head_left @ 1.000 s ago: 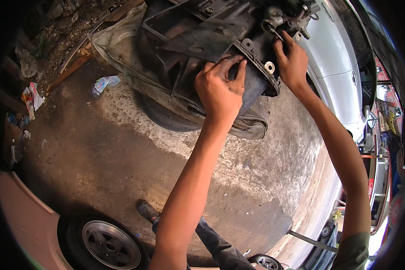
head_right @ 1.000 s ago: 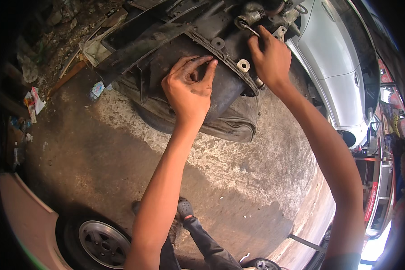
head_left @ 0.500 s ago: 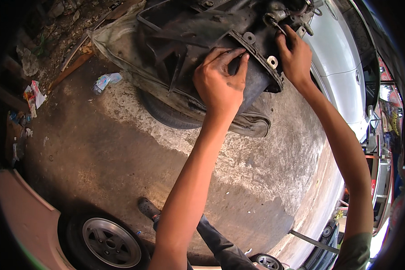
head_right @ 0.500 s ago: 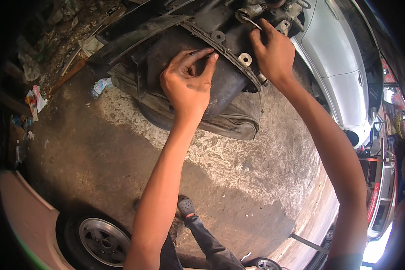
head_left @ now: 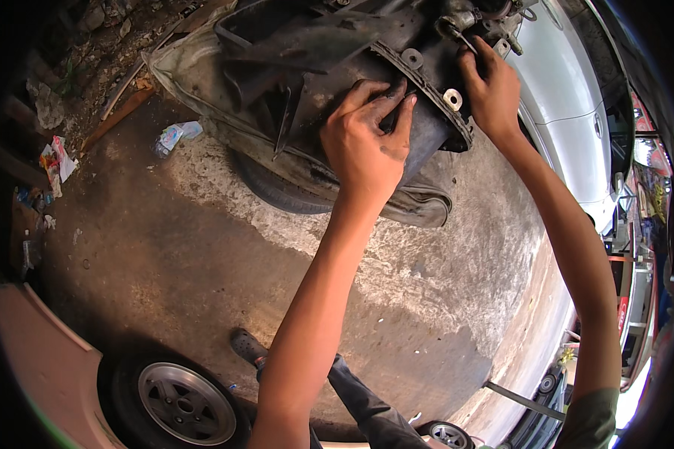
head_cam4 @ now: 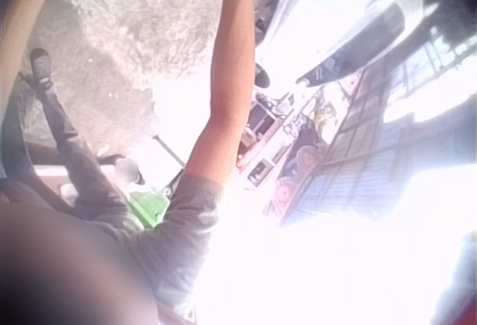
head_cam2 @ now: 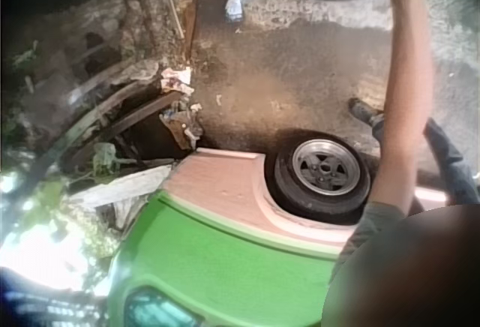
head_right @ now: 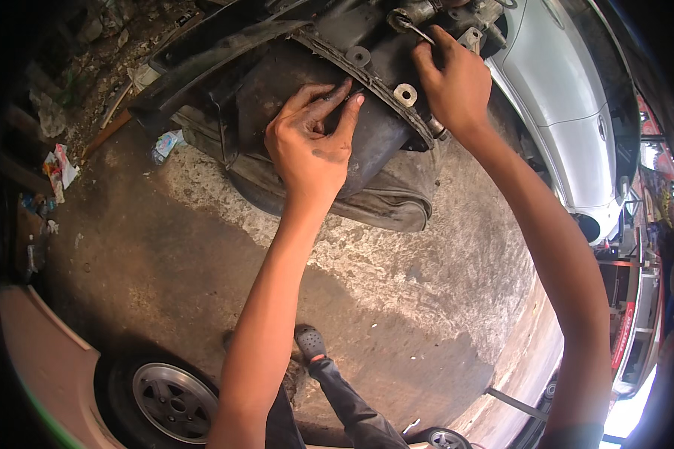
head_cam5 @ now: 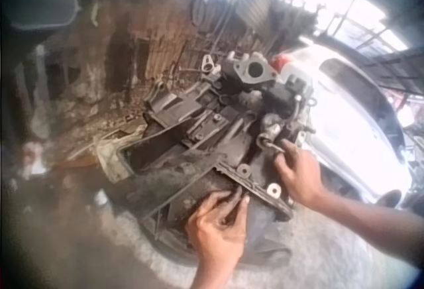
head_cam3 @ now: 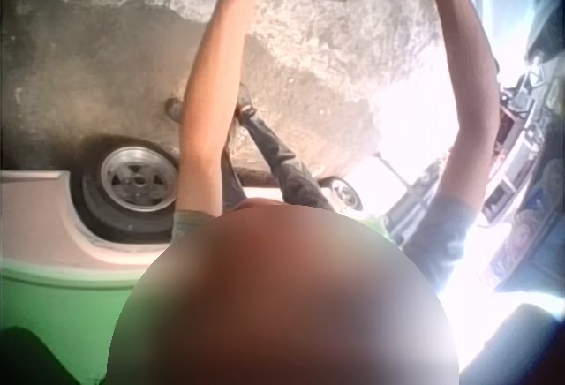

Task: The person uses a wrench to tighten bolts on a car engine block resting on a tire. They repeatedly insert bolts, align them, and turn the wrench to secure fasteners on the engine's side and bottom surfaces.

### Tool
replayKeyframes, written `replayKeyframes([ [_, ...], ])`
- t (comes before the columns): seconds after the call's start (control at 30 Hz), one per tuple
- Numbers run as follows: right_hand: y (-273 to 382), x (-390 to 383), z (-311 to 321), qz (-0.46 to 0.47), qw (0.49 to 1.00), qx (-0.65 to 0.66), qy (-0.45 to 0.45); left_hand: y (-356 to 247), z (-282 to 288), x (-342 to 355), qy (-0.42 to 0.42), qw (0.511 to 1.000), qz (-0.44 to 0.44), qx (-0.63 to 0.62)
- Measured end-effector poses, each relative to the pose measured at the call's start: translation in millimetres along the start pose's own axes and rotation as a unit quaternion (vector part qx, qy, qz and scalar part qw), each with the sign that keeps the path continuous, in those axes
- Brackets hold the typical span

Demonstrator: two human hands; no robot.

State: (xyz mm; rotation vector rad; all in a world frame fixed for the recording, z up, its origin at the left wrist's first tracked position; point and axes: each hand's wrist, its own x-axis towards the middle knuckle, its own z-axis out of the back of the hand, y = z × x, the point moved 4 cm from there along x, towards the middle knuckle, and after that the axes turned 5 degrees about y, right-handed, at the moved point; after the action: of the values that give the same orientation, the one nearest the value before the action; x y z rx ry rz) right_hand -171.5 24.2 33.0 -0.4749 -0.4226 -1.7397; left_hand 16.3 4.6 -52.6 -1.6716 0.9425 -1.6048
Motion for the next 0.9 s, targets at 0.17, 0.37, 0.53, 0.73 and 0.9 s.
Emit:
replayKeyframes([
  [0.17, -1.0, 0.3, -0.7, -0.003, 1.000, 0.007, 0.004, 3.3, -2.1, -3.2, 0.017, 1.000, -0.015, -0.005],
  [0.37, -0.2, 0.4, -0.1, -0.001, 1.000, 0.007, 0.005, 3.7, -1.9, -1.8, 0.021, 1.000, -0.014, 0.005],
  [0.53, 0.8, 0.8, 0.5, 0.001, 1.000, 0.002, 0.004, 2.1, -1.5, -2.6, 0.022, 1.000, -0.007, 0.016],
  [0.73, -0.5, 0.3, 0.2, -0.007, 1.000, 0.013, 0.005, 1.7, -1.8, -2.8, 0.025, 0.999, -0.010, 0.023],
  [0.9, -3.2, 0.3, -2.0, -0.013, 1.000, 0.024, 0.004, 1.9, -2.2, -0.3, 0.034, 0.999, -0.035, 0.024],
])
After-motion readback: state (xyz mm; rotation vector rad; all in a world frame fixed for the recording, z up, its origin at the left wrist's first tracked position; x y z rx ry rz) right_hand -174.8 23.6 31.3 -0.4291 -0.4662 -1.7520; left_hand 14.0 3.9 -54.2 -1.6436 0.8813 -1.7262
